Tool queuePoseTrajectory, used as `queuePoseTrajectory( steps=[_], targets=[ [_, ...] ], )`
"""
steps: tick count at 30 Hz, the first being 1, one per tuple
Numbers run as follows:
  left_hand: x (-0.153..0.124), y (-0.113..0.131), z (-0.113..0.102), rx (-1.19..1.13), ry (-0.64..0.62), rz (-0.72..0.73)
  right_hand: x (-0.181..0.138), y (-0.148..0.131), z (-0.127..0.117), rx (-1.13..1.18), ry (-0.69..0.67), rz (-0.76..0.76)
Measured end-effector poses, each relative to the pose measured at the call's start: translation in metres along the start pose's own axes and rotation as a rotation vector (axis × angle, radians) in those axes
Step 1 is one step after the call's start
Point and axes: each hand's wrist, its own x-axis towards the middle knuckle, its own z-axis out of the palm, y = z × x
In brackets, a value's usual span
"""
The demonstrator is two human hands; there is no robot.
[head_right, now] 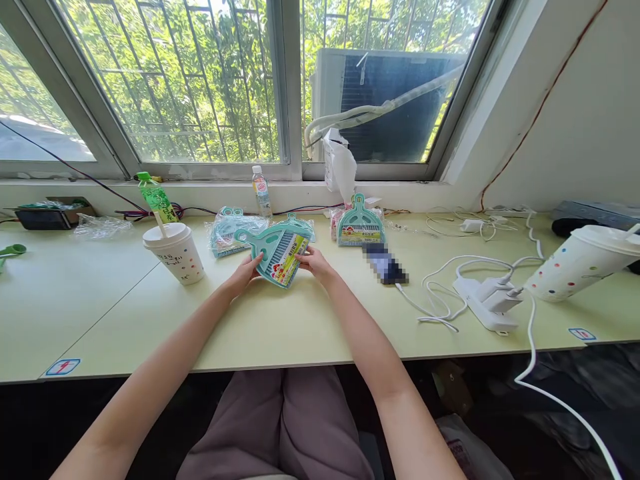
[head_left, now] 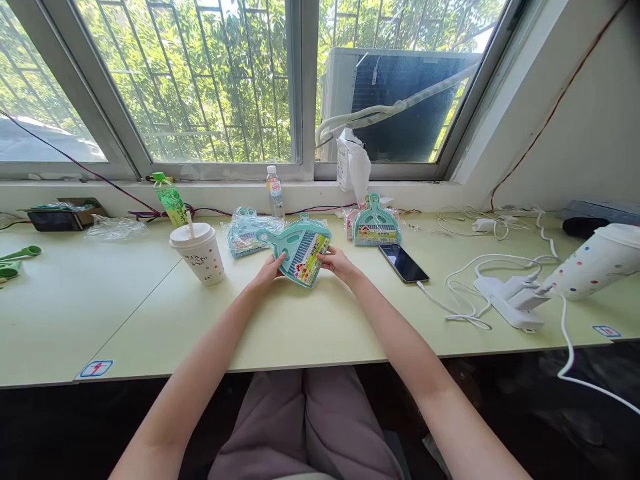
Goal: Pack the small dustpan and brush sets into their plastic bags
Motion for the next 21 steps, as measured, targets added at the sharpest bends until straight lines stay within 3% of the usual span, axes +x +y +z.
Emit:
queuePoseTrajectory(
  steps=[3, 6, 9, 12, 14, 19, 21],
  targets=[
    [0.005, -0.001, -0.005, 0.036, 0.178, 0.044, 0.002, -0.005, -0.008, -0.18, 0.004, 0.023],
    [0.011, 0.0, -0.015, 0.063, 0.317, 0.09, -0.001, -0.012, -0.029, -0.557, 0.297, -0.056],
    [0.015, 0.0, -0.02, 0.064, 0.349, 0.085, -0.008, -0.021, -0.051, -0.92, 0.648, -0.219],
    [0.012, 0.002, -0.015, 0.081, 0.342, 0.092, -0.016, -0.028, -0.056, -1.178, 0.799, -0.446],
    [0.008, 0.004, -0.007, 0.113, 0.292, 0.119, -0.019, -0.029, -0.043, -1.268, 0.729, -0.579],
    [-0.007, 0.005, 0.012, 0.179, 0.029, 0.157, -0.025, -0.007, 0.022, -1.404, 0.247, -0.685],
    [-0.009, 0.003, 0.017, 0.148, -0.013, 0.183, -0.027, 0.004, 0.042, -1.429, 0.202, -0.685]
  ],
)
